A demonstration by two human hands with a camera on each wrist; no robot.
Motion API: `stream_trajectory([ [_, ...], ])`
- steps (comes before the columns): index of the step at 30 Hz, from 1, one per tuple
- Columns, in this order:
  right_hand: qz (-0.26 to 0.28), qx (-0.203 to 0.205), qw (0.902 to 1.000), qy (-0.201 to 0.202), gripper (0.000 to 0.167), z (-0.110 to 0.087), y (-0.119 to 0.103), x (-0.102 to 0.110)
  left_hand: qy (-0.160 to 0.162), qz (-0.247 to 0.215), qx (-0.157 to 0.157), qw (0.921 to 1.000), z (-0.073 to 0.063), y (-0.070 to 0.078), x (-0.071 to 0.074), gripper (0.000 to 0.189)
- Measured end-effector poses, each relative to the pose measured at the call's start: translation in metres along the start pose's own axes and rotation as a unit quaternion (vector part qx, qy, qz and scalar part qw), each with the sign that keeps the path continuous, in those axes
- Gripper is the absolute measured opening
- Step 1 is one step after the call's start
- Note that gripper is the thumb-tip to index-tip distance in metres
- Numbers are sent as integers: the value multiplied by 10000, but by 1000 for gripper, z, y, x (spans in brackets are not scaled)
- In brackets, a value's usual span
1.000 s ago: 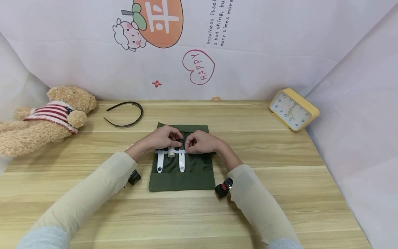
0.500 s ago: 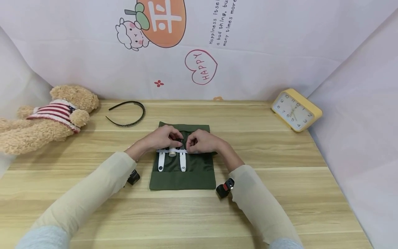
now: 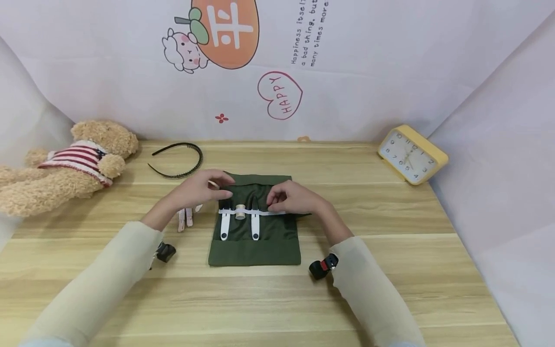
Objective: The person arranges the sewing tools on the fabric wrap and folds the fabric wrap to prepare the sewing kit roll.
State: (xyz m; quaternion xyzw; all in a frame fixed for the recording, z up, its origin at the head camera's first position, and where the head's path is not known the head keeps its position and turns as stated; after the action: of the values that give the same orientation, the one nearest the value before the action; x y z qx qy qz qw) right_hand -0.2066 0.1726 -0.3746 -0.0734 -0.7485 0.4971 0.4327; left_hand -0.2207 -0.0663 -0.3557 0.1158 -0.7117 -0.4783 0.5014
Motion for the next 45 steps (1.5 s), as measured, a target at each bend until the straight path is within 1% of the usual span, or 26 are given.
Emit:
stream_trajectory([
  [4, 65, -202, 9997, 145, 8, -10, 3, 5, 214, 11, 167, 9996, -20, -12, 18, 37],
  [9, 180, -282, 9993, 173, 10, -16, 5, 8, 435, 89, 441, 9980, -41, -26, 34, 40],
  [13, 327, -317, 9989, 126, 12, -18, 7, 8, 542, 251, 584, 9965, -52, -36, 43, 40],
  [18, 396, -385, 9984, 121, 12, -18, 11, 8, 539, 424, 685, 9953, -62, -45, 51, 39],
  [20, 425, -417, 9982, 113, 12, -18, 13, 8, 488, 424, 715, 9953, -65, -49, 52, 39],
  [25, 537, -477, 9974, 72, 17, -17, 17, 8, 413, 349, 665, 9963, -70, -55, 54, 42],
  [28, 454, -506, 9977, 60, 20, -16, 18, 8, 398, 276, 656, 9967, -72, -59, 54, 43],
  [32, 268, -526, 9982, 50, 22, -14, 20, 9, 349, 266, 752, 9962, -73, -63, 52, 45],
  [35, 266, -553, 9981, 31, 22, -14, 21, 9, 297, 295, 819, 9958, -73, -63, 50, 45],
  [38, 305, -580, 9978, 21, 22, -13, 22, 9, 264, 306, 821, 9958, -73, -63, 50, 44],
  [42, 319, -599, 9977, 15, 22, -13, 21, 9, 206, 292, 854, 9957, -73, -65, 50, 49],
  [45, 334, -626, 9975, 7, 22, -13, 20, 9, 134, 300, 959, 9949, -74, -67, 49, 52],
])
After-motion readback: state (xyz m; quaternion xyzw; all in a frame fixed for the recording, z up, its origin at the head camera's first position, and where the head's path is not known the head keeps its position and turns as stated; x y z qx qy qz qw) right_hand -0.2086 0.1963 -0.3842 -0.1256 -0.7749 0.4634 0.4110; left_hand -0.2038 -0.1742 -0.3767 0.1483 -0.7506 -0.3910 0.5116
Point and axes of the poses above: each hand's wrist, its own z-axis towards the middle knuckle, its own x-axis out of the back of the hand, y = z × x, the point moved 5 cm from there along z, towards the middle knuckle, and after that the axes turned 1 degree about -z, right-handed, at the moved point
